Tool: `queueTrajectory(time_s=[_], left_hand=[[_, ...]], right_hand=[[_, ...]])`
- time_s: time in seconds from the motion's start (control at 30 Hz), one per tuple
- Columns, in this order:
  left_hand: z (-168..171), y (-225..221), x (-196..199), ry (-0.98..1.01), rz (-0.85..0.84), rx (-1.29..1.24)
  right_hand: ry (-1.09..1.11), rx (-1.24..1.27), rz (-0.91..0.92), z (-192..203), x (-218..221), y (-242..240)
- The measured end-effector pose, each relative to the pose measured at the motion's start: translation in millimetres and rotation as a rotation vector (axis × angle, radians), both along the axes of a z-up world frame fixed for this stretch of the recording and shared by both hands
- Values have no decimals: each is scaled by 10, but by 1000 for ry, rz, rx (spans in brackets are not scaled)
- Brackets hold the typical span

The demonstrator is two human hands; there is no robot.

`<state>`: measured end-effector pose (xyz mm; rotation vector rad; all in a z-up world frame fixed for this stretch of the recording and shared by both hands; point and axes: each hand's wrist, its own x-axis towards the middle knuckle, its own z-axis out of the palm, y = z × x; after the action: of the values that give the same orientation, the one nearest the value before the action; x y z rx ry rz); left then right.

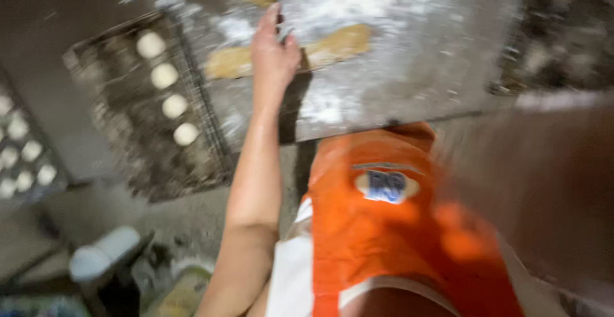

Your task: The person prepares dough by spreading flour on a workspace, rolling a portion of dough into a long rope, and then pinching off small pieces and rolling them into balls.

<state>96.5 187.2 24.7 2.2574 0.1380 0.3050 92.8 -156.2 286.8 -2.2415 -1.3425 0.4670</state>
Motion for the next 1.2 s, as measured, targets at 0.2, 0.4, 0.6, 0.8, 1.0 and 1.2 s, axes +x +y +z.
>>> queueTrajectory(time_s=[0.2, 0.4, 0.6, 0.8, 1.0, 1.2], left_hand=[[-44, -861, -108, 185, -224, -101], [47, -1774, -294, 411, -297, -202], [-54, -2485, -207, 388, -526, -92], [45, -2853, 62, 382, -577, -69], [140, -2885, 84, 366, -517, -123], [-461, -2806, -217, 645, -159, -649]], right_hand=[[7, -206, -676, -1544, 63, -1463], [-71, -129, -1175, -2645, -35, -2902], [-455, -101, -1121, -2863, 959, -3530], [-115, -24, -932, -2924, 1346, -2498], [-138, -227, -893, -2805, 1381, -2070], [-214, 229, -728, -2280, 367, -1165]])
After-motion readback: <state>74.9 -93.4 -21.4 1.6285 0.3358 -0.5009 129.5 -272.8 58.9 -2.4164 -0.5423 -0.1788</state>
